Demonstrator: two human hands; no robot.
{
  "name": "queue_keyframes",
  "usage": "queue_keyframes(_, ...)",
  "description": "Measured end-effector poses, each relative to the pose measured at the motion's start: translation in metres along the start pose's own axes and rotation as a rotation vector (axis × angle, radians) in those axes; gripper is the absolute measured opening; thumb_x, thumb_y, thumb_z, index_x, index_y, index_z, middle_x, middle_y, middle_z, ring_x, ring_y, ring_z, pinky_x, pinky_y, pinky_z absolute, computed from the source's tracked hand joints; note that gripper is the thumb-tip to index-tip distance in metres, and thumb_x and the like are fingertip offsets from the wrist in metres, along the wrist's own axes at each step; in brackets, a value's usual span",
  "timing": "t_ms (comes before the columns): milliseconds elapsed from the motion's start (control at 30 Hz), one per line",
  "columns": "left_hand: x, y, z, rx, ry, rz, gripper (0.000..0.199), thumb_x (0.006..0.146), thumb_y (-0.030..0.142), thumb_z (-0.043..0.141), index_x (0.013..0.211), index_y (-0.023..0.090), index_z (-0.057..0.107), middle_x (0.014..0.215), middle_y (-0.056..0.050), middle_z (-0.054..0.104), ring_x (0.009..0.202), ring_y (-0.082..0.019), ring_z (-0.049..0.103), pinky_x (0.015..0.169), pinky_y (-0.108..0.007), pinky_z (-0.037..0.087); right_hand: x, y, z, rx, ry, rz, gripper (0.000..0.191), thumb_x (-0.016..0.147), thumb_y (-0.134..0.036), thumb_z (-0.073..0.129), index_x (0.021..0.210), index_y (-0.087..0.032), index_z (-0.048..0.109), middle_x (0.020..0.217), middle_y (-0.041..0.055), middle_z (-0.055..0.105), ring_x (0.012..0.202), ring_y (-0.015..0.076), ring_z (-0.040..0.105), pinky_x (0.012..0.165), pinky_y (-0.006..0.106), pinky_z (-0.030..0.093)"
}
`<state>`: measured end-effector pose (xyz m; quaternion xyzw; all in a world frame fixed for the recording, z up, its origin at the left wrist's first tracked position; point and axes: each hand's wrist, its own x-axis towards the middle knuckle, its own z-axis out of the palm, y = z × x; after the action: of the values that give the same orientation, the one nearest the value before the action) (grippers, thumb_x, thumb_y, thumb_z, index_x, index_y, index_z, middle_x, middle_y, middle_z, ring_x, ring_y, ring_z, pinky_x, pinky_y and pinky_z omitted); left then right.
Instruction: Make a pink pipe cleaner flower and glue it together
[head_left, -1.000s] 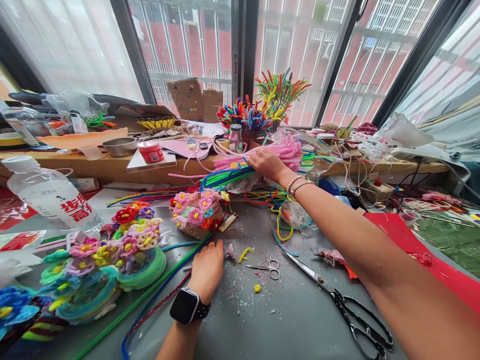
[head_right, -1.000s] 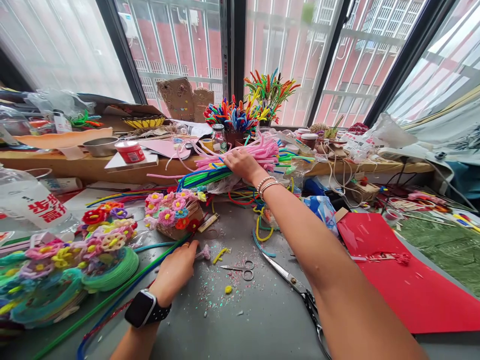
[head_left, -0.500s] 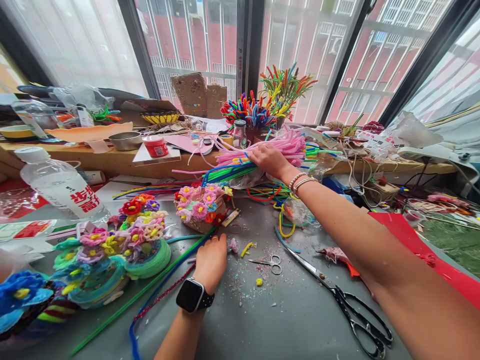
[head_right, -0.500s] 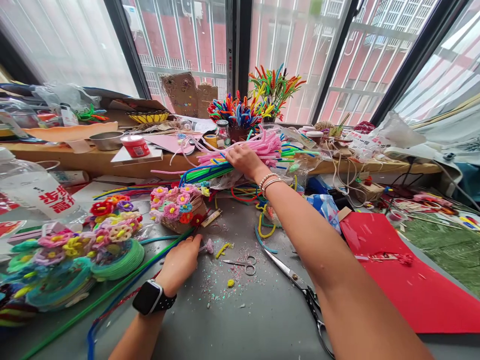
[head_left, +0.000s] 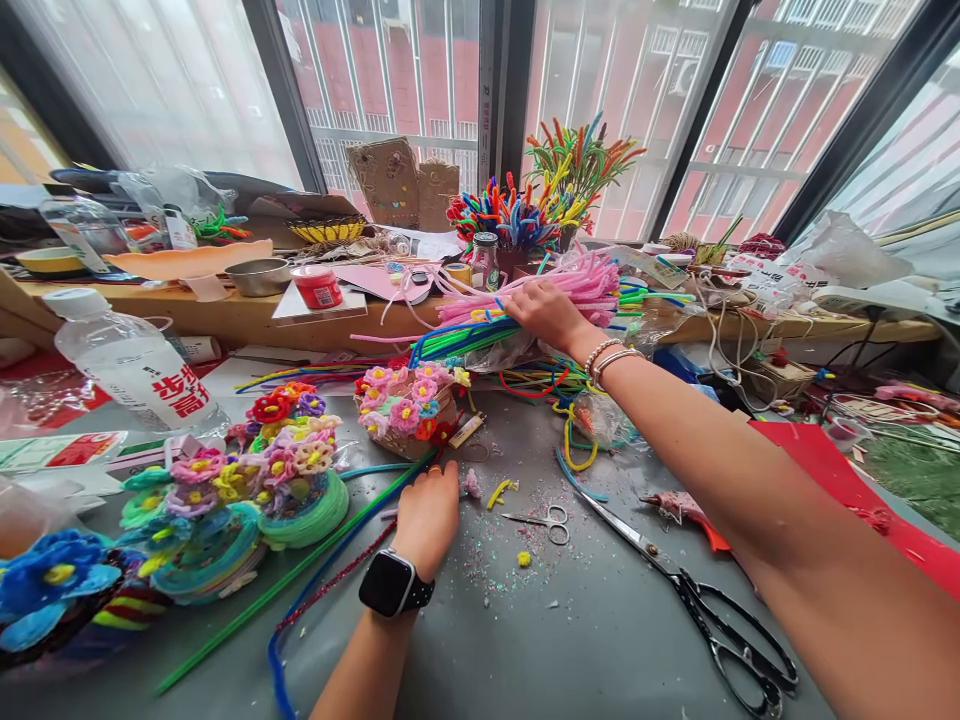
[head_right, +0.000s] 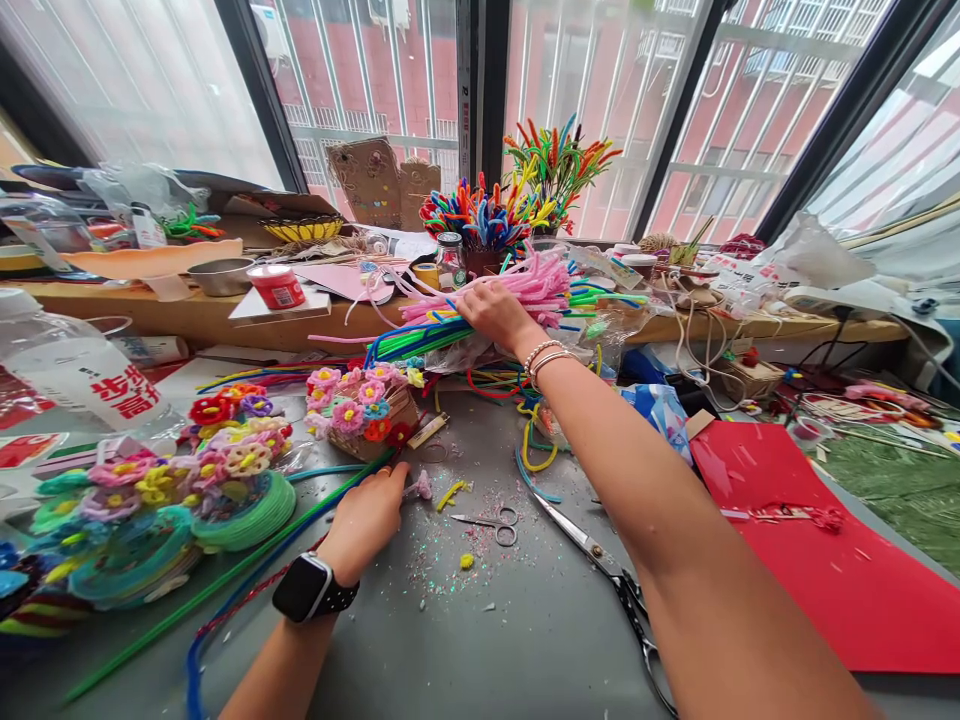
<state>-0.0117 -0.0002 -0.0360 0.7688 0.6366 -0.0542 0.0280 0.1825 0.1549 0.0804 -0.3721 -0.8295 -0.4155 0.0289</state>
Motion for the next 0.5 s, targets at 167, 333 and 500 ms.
queue_keyframes(167,0.0007,-0.0003,0.0015,0.015,0.007,0.009,0.036,0.075,-0.001,0.028,0.102,0.01,0.049,0.091,-0.015,0.058,0.088,-0.026,0.058,0.069,-0.036,0.045,0.0006,0.0001,0.0007,-0.001,0.011,0.012,0.032,0.086,-0.009,0.024,0.108,-0.006,0.048,0.094,0.0165,0.058,0.09,0.0244,0.047,0.072,0.037,0.03)
queue_keyframes(333,-0.0003,0.0002,0.001,0.017,0.011,0.015,0.036,0.074,-0.002,0.028,0.101,0.009,0.05,0.09,-0.016,0.058,0.088,-0.026,0.058,0.068,-0.036,0.045,0.0,-0.0001,-0.0001,0.014,0.014,0.027,0.032,0.086,-0.009,0.024,0.108,-0.007,0.048,0.095,0.0169,0.058,0.089,0.0244,0.047,0.072,0.037,0.03)
queue_keyframes(500,0.0007,-0.0002,0.0023,0.014,0.023,0.017,0.035,0.075,-0.001,0.029,0.1,0.01,0.05,0.09,-0.015,0.058,0.087,-0.026,0.058,0.068,-0.036,0.045,-0.0034,-0.003,0.0015,0.021,0.013,0.054,0.031,0.086,-0.009,0.025,0.108,-0.008,0.048,0.095,0.0169,0.058,0.09,0.0242,0.046,0.072,0.037,0.029)
